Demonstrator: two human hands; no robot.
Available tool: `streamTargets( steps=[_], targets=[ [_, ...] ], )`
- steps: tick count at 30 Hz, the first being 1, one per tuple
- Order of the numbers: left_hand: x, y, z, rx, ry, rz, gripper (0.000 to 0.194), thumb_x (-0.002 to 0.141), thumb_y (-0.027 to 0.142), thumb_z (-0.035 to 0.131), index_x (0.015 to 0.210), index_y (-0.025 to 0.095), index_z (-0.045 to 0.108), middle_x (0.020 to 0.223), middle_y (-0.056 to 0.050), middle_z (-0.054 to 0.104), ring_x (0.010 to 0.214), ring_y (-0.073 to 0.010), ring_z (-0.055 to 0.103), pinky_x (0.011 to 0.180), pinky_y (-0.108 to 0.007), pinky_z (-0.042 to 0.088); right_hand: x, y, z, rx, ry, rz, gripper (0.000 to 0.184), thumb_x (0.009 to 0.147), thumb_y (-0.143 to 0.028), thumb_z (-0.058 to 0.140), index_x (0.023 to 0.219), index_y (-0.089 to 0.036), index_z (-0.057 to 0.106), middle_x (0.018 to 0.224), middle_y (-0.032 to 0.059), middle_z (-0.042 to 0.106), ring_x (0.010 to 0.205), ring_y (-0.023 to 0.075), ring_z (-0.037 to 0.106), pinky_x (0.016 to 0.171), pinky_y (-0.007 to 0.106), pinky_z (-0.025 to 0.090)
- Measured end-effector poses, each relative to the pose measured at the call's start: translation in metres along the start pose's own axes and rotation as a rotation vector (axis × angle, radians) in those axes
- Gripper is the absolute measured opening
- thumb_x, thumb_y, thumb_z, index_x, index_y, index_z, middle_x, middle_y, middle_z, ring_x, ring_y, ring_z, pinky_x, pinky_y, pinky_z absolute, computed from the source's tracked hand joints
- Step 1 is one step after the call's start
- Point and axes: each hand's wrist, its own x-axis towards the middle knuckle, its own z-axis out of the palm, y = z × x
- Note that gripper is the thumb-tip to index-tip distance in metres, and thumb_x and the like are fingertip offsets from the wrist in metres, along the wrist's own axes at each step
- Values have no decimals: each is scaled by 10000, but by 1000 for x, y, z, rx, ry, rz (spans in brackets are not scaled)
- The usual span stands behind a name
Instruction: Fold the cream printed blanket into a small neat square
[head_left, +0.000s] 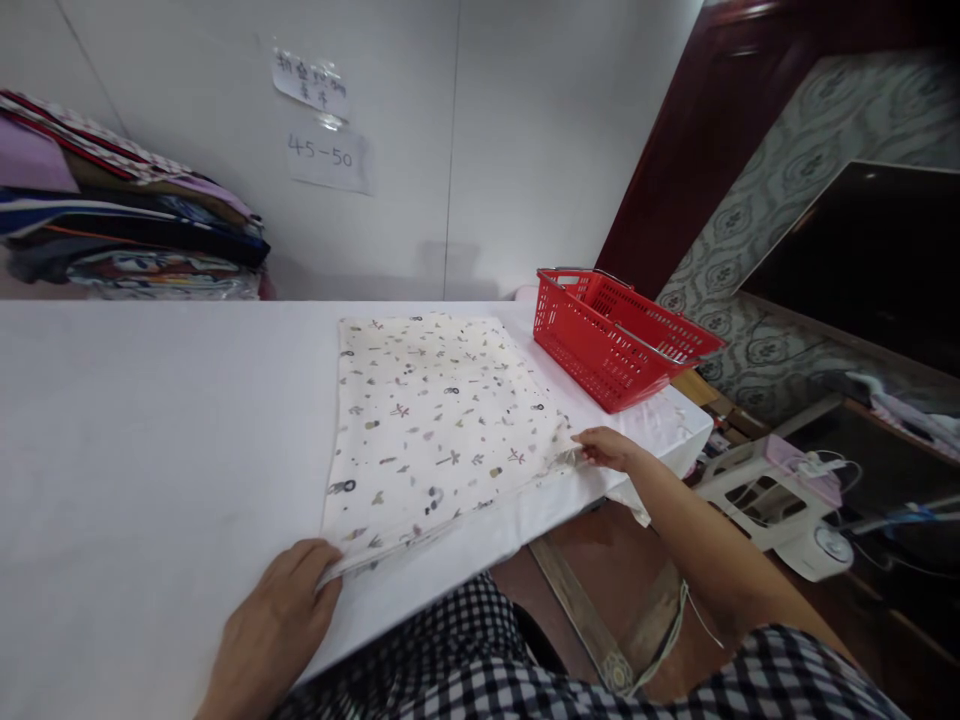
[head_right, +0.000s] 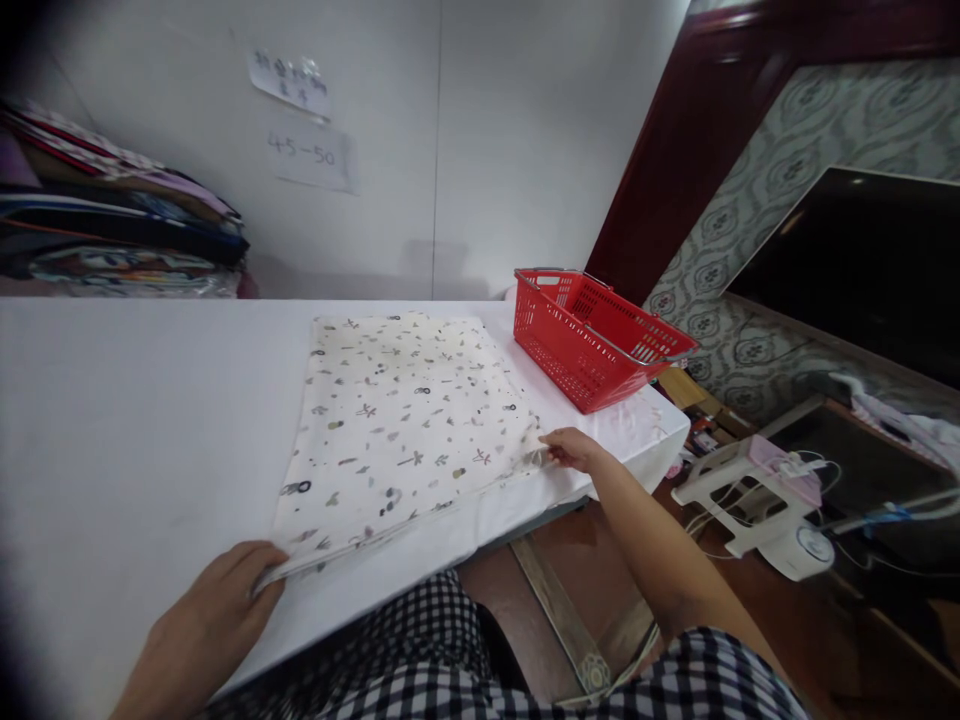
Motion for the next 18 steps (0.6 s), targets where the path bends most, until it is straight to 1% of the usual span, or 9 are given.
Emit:
streamTargets(
  steps=[5,8,12,18],
  targets=[
    [0,0,2,10,-31,-40,277,799,324,357,914,226,589,1056,-32,590,978,-198,549,733,-288,473,4,10,2,-116,20,88,172,726,-245,656,656,-143,537,432,-28,521,411,89,494,427,193,427],
    [1,-1,4,9,-25,-27,273,804,324,357,916,223,584,1047,-34,590,969,-197,549,747,-293,469,6,7,2,-173,27,105,146,718,-213,662,667,-136,549,422,-20,527,411,108,509,432,217,449],
    [2,-2,4,-5,-10,3,261,801,319,368,911,224,585,1021,-27,595,949,-191,554,760,-291,465,6,0,3,-227,28,134,161,705,-215,676,662,-121,552,404,2,529,408,131,519,429,252,473],
    [1,-1,3,-14,-13,-16,252,802,320,370,893,227,586,1010,-21,597,939,-189,556,729,-288,469,3,-4,3,-212,-5,156,146,711,-205,658,663,-115,554,430,-8,521,433,113,518,482,262,501]
  ],
)
